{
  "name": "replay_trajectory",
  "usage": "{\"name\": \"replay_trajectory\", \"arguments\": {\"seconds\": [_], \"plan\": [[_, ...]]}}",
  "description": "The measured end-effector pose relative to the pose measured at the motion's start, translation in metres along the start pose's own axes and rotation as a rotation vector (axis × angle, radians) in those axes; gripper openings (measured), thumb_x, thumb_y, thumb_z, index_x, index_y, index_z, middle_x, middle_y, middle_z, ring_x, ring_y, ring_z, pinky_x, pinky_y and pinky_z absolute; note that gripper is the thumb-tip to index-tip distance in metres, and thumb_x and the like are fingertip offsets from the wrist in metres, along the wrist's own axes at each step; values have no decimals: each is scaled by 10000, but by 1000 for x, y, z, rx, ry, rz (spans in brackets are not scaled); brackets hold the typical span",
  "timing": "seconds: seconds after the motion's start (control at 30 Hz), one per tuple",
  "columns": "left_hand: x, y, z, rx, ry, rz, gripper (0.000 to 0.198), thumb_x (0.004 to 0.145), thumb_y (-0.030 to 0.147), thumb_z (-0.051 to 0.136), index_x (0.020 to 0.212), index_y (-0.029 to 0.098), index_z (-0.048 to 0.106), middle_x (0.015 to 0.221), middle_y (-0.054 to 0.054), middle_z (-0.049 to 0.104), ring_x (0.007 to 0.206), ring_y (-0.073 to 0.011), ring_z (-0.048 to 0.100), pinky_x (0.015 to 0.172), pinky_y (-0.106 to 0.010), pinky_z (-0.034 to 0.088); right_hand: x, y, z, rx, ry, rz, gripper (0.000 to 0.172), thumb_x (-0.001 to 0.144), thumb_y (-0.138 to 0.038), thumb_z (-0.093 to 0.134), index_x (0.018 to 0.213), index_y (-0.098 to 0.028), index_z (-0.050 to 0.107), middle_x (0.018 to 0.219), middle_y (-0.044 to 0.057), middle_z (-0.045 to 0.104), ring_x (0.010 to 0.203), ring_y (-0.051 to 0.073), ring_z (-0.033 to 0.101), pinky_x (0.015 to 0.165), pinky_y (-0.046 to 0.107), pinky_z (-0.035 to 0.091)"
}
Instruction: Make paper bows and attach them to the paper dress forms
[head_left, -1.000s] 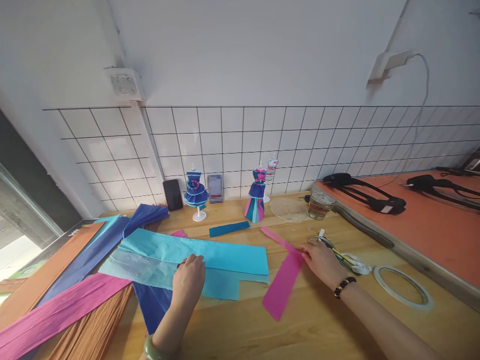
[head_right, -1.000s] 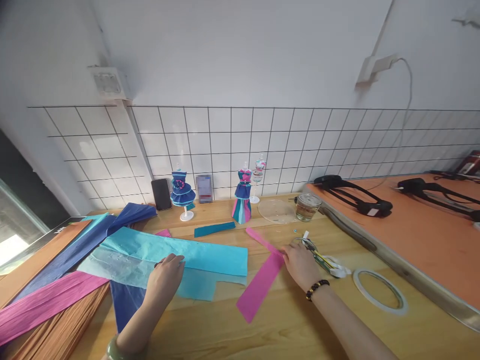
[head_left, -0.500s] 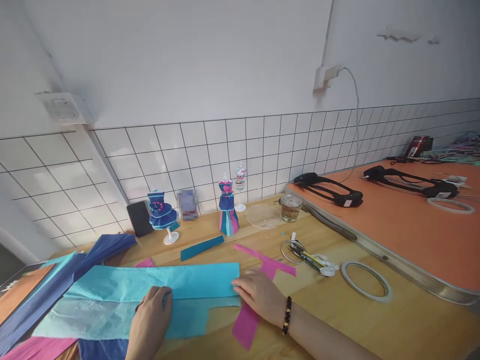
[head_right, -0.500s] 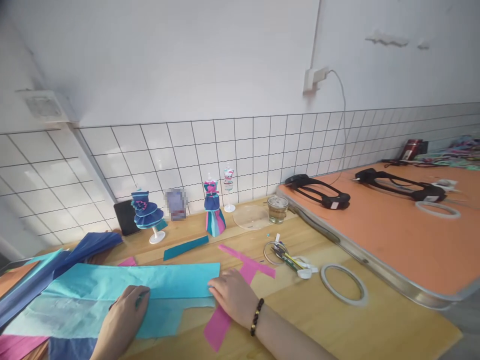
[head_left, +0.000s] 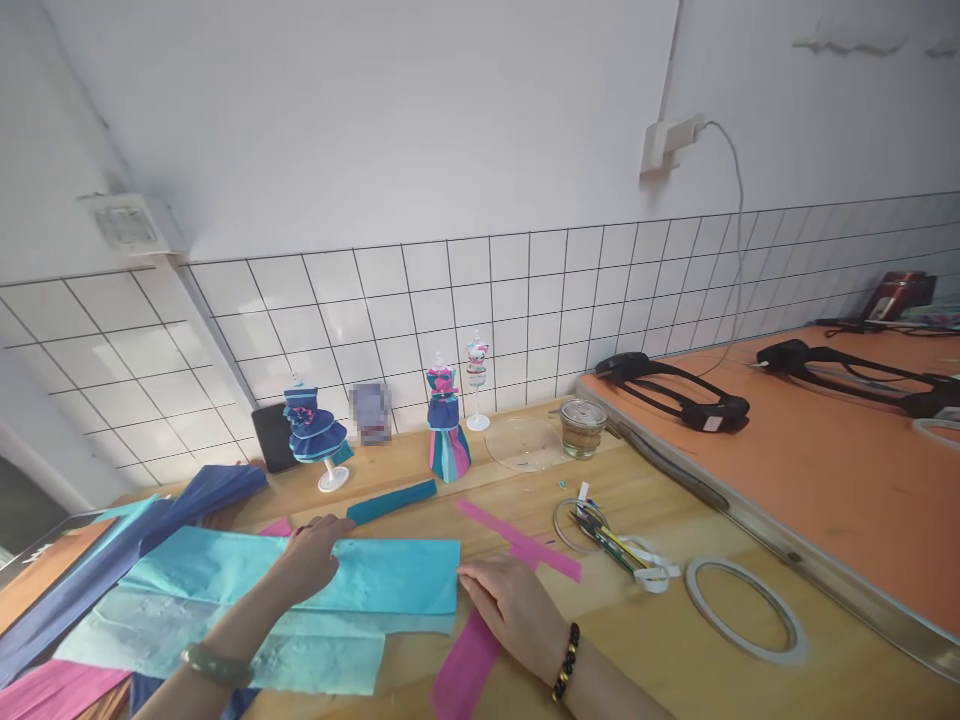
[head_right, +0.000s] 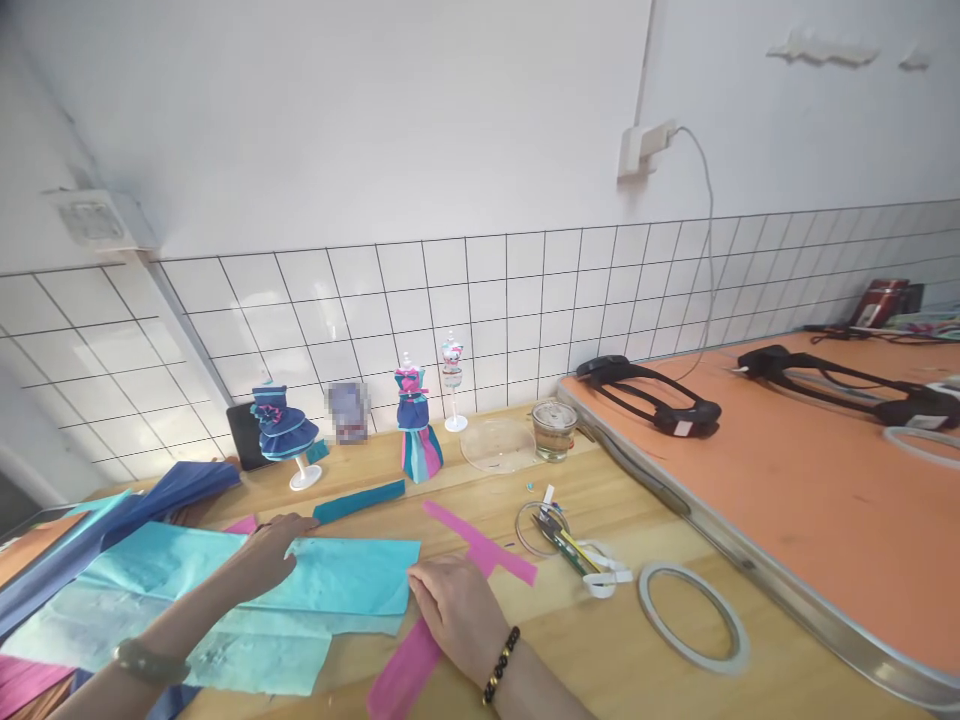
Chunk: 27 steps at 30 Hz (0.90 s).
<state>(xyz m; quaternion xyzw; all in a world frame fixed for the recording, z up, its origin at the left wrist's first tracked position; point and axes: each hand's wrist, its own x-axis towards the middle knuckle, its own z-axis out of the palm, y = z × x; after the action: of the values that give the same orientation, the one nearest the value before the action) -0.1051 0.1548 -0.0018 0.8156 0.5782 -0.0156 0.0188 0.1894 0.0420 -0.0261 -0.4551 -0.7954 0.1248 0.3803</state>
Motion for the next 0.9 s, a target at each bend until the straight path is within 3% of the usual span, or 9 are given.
{"name": "replay_trajectory", "arguments": {"seconds": [0.23,0.4,0.57,0.7,0.9], "plan": [[13,0,-6,46,-39,50,506,577,0,437,1023,196,574,989,-59,645,1028,-230,542,870,-363,363,1,2,0,-14,33,-14,299,929,-260,331,921,-217,627,807,32,703,757,162,634,711,262,440],[8,5,-13,95,-23,77,321,634,28,450,847,202,615,865,-55,634,915,-224,575,836,-358,365,-1,1,-1,12,41,-12,314,929,-270,331,896,-213,638,785,35,704,740,164,639,691,263,448],[-2,10,-19,121,8,83,184,670,101,504,784,189,618,879,-71,608,909,-236,572,801,-341,386,-3,0,1,48,57,-19,308,920,-270,349,877,-216,649,803,37,711,752,169,650,696,273,468],[-21,11,-26,117,46,71,178,712,97,478,798,191,602,892,-64,608,927,-216,565,812,-320,384,-3,2,0,72,98,-2,283,909,-259,371,917,-199,647,869,60,716,807,185,654,747,300,485],[-71,15,-24,120,76,52,218,747,81,423,852,191,579,890,-59,619,875,-205,574,822,-336,371,-3,2,-1,106,168,36,293,907,-263,355,957,-183,632,945,81,703,889,195,644,801,326,495]]}}
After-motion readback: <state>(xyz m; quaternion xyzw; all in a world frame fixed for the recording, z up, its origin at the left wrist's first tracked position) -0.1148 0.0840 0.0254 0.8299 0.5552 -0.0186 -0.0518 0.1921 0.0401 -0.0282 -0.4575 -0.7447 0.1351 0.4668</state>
